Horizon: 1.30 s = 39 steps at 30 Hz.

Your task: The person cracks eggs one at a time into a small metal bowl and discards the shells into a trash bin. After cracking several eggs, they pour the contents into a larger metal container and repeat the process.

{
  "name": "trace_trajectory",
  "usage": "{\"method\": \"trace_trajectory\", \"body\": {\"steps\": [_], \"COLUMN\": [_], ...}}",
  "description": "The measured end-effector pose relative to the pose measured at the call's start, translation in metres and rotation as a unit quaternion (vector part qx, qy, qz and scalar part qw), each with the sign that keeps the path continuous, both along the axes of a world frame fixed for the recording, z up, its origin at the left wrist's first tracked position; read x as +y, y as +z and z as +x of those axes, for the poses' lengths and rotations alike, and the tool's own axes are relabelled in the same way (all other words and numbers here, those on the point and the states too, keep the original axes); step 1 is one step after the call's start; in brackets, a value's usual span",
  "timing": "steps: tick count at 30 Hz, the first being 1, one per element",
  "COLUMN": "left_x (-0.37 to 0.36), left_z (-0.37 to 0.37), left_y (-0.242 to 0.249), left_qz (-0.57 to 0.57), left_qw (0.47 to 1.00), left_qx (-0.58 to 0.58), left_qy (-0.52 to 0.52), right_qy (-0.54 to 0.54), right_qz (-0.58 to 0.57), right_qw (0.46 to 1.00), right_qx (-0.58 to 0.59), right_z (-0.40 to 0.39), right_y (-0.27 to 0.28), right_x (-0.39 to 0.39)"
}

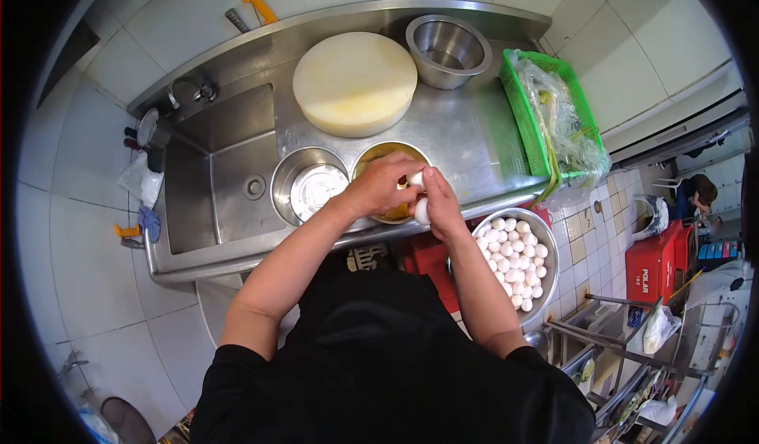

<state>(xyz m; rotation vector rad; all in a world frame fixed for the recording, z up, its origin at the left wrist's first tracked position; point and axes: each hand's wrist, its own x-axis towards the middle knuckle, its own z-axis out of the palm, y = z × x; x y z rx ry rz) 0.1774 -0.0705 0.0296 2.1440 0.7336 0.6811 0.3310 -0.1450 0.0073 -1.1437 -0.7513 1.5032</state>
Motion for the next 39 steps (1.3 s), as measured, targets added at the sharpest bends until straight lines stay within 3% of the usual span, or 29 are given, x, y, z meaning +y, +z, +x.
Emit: {"method": "trace_trajectory", "body": {"steps": [5, 11, 13, 17, 19, 20, 21, 22, 24, 25, 26, 28, 30, 33, 36, 37, 38, 39], "left_x": [0.014, 0.018, 0.019, 0.005, 0.005, 0.005, 0.005, 0.008, 0.018, 0.024, 0.027, 0.032, 0.03, 0.031, 0.03, 0.032, 0.033, 0.034], "left_z": [-0.009, -0.019, -0.018, -0.009, -0.003, -0.001, -0.001, -0.001, -0.003, -0.005, -0.008, -0.017, -0.017, -0.01, -0.003, -0.004, 0.001, 0.005], "left_y": [-0.015, -0.012, -0.028, -0.022, -0.027, -0.029, -0.028, -0.032, -0.049, -0.051, -0.054, -0.058, -0.057, -0.066, -0.065, -0.064, -0.065, -0.067], "left_qz": [-0.01, -0.02, 0.02, 0.061, 0.036, 0.014, -0.059, -0.059, -0.336, -0.457, -0.455, -0.55, -0.579, -0.616, -0.64, -0.652, -0.653, -0.624], "left_qw": [0.999, 0.999, 1.0, 0.998, 0.999, 0.998, 0.996, 0.995, 0.913, 0.836, 0.831, 0.732, 0.69, 0.643, 0.598, 0.594, 0.591, 0.634], "left_qx": [0.006, 0.018, 0.003, -0.031, -0.023, -0.017, -0.014, -0.016, -0.185, -0.255, -0.264, -0.363, -0.403, -0.433, -0.461, -0.454, -0.457, -0.44], "left_qy": [-0.043, -0.02, -0.019, 0.017, 0.033, 0.054, 0.067, 0.076, 0.138, 0.164, 0.181, 0.173, 0.164, 0.14, 0.142, 0.128, 0.122, 0.125], "right_qy": [0.047, 0.102, 0.052, 0.066, 0.142, 0.146, 0.083, 0.021, -0.127, -0.117, -0.106, -0.134, -0.075, -0.114, -0.095, -0.061, -0.007, -0.014], "right_qz": [-0.003, 0.073, 0.232, 0.134, -0.052, -0.055, -0.093, -0.129, -0.101, -0.07, -0.042, -0.148, -0.093, -0.1, -0.049, 0.08, 0.108, 0.098], "right_qw": [0.998, 0.967, 0.856, 0.856, 0.957, 0.956, 0.976, 0.985, 0.983, 0.98, 0.973, 0.967, 0.99, 0.977, 0.899, 0.804, 0.723, 0.716], "right_qx": [-0.046, -0.223, -0.459, -0.496, -0.247, -0.247, -0.179, -0.111, 0.086, 0.143, 0.201, 0.159, 0.07, -0.148, -0.424, -0.586, -0.682, -0.691], "right_z": [-0.004, 0.001, 0.006, 0.005, 0.008, 0.011, 0.017, 0.024, 0.051, 0.072, 0.092, 0.107, 0.112, 0.095, 0.08, 0.095, 0.096, 0.09], "right_y": [-0.018, -0.026, -0.045, -0.019, -0.007, -0.002, 0.003, 0.006, -0.012, -0.029, -0.044, -0.055, -0.066, -0.066, -0.071, -0.109, -0.126, -0.123], "right_x": [0.006, 0.016, 0.023, 0.022, 0.017, 0.014, 0.012, 0.011, 0.006, 0.002, -0.004, -0.009, -0.022, -0.027, -0.029, -0.031, -0.041, -0.045]}}
